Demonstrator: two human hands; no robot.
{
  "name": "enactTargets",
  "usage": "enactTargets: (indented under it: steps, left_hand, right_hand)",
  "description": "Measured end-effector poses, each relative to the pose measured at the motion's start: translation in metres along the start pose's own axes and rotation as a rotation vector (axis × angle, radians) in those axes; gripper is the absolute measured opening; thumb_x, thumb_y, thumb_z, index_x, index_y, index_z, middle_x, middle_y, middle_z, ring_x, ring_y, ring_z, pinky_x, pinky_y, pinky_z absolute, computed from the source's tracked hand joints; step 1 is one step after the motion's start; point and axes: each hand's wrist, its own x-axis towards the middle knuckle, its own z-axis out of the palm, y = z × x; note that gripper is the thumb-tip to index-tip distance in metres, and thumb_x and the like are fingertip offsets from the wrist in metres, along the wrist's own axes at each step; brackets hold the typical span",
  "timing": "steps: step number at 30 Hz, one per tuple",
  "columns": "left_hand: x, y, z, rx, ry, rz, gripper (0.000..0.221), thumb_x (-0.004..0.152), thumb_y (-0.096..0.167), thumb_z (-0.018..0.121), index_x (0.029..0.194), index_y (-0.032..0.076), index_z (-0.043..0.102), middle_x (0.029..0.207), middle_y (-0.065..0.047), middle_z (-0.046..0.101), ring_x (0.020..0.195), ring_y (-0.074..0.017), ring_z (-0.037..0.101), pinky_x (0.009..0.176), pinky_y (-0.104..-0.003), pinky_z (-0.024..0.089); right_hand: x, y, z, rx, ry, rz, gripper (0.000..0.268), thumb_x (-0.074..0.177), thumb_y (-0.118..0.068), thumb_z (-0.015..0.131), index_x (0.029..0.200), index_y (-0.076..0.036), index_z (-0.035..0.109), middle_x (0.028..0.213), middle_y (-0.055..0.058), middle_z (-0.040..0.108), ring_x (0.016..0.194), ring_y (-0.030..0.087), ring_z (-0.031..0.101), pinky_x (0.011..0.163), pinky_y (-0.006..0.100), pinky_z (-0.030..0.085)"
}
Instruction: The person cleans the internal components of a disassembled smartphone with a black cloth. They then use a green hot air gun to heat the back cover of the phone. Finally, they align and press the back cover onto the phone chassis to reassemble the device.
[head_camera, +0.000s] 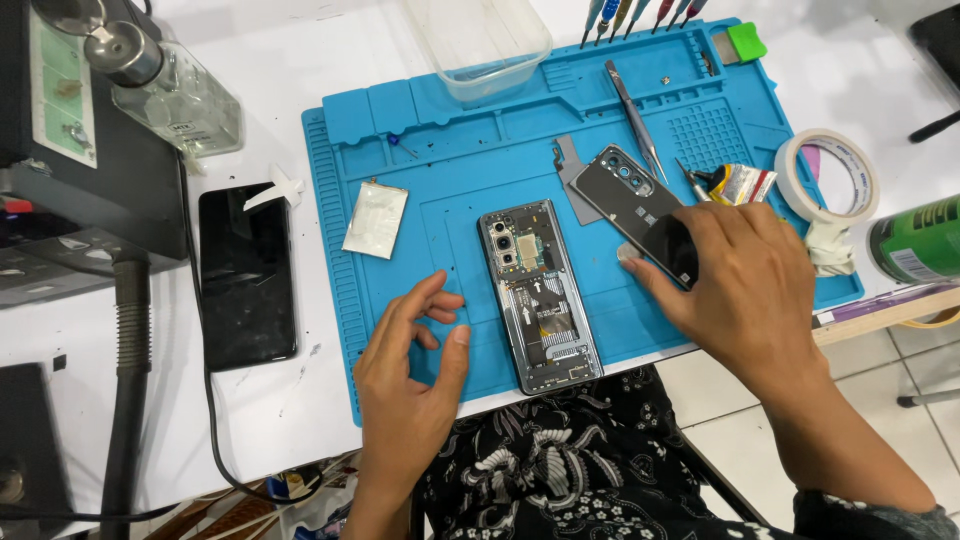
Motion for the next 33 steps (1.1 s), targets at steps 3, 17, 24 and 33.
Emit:
enactTargets:
  steps: [3, 17, 24, 33]
  left_hand:
    - [0.0, 0.0, 0.0, -0.008, 0.006, 0.012, 0.04, 0.1, 0.016, 0.061, 0.138, 0.005, 0.057, 0.111, -0.007, 0.071, 0.1, -0.0155, 0.067, 0.076, -0.028, 0.053]
    - [-0.001, -0.002, -0.001, 0.003, -0.009, -0.006, 0.04, 0.1, 0.017, 0.061, 0.138, 0.007, 0.058, 0.112, -0.005, 0.071, 0.097, -0.0131, 0.066, 0.072, -0.028, 0.051]
    - [-0.001, -0.001, 0.0, 0.011, 0.004, -0.012, 0.04, 0.098, 0.015, 0.062, 0.137, 0.008, 0.059, 0.111, -0.005, 0.072, 0.098, -0.0134, 0.067, 0.074, -0.028, 0.053]
    - [-0.001, -0.004, 0.001, 0.014, -0.005, -0.017, 0.041, 0.098, 0.018, 0.062, 0.138, 0.009, 0.059, 0.111, -0.003, 0.072, 0.095, -0.0126, 0.066, 0.071, -0.029, 0.053]
  right_hand:
    - [0.0, 0.0, 0.004, -0.011, -0.028, 0.027, 0.054, 0.098, -0.066, 0.071, 0.106, -0.013, 0.07, 0.098, 0.005, 0.07, 0.089, 0.028, 0.062, 0.071, 0.04, 0.049]
    - [0.0, 0.002, -0.004, -0.24, -0.009, 0.02, 0.066, 0.098, -0.079, 0.069, 0.091, -0.013, 0.068, 0.094, 0.005, 0.067, 0.092, 0.026, 0.063, 0.072, 0.037, 0.047]
    - [0.067, -0.007, -0.009, 0.106, 0.07, -0.599, 0.007, 0.096, -0.006, 0.061, 0.094, -0.012, 0.061, 0.088, 0.004, 0.068, 0.082, 0.025, 0.059, 0.068, 0.036, 0.039]
    - [0.09, -0.017, -0.004, -0.213, -0.012, -0.906, 0.014, 0.093, -0.001, 0.066, 0.097, -0.01, 0.056, 0.067, 0.003, 0.06, 0.069, 0.022, 0.054, 0.065, 0.035, 0.038]
